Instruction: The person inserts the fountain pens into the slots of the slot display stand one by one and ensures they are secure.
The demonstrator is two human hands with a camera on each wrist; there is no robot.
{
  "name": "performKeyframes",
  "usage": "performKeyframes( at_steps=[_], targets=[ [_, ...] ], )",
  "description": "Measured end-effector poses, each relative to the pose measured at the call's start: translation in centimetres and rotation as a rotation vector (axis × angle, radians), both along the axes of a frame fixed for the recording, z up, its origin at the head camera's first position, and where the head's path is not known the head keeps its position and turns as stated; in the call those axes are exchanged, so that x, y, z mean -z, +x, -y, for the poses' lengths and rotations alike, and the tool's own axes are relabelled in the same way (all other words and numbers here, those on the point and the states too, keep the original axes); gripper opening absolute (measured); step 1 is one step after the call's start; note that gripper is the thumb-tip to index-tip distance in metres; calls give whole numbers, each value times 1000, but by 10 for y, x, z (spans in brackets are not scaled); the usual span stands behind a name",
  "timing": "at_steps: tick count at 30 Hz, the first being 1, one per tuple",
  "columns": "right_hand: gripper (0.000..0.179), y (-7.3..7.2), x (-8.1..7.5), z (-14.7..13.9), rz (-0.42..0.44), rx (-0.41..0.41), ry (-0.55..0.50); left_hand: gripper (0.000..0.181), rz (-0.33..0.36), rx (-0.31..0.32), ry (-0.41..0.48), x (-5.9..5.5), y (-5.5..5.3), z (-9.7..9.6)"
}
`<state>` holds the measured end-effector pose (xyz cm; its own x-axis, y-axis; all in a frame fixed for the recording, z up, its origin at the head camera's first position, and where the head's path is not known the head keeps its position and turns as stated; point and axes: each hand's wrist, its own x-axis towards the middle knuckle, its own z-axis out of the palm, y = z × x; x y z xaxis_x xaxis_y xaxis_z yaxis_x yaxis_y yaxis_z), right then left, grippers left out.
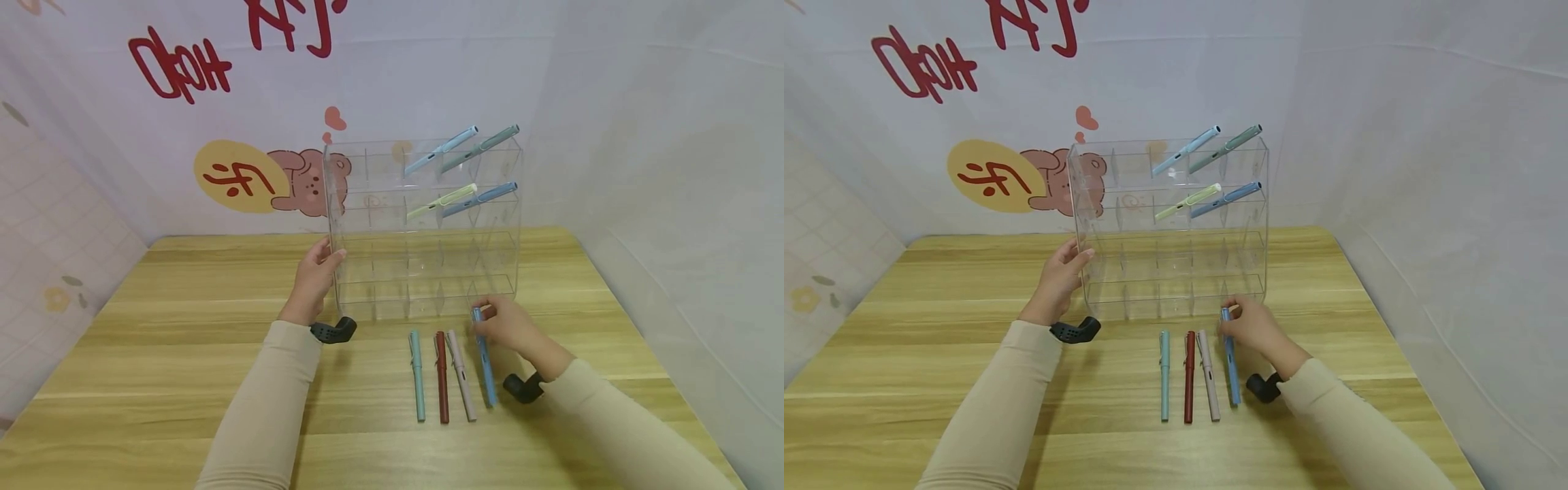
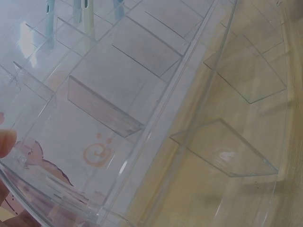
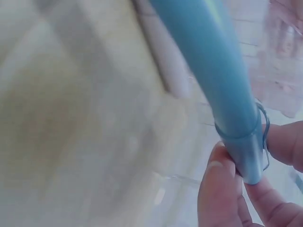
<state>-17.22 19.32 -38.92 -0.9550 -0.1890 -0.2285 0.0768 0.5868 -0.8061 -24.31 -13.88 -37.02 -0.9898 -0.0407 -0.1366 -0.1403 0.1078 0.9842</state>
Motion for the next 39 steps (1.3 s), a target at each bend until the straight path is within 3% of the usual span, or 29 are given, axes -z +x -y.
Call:
performKeyframes(
  at_steps=[9,22,30,33,39],
  targets=[
    [46,-5,-30,-6,-107,145,-83,60,10,-4,2,-1,1,0],
    [49,-14,-64,6,-231,413,-407,61,12,-2,5,-2,1,0],
    [34,-22,-76,24,-320,575,-667,61,10,-2,5,-2,3,0],
    [36,-25,-79,30,-349,627,-777,60,7,-5,-2,-2,3,0],
    [36,-33,-82,39,-432,706,-900,60,6,-7,-4,-2,2,-1]
  ],
)
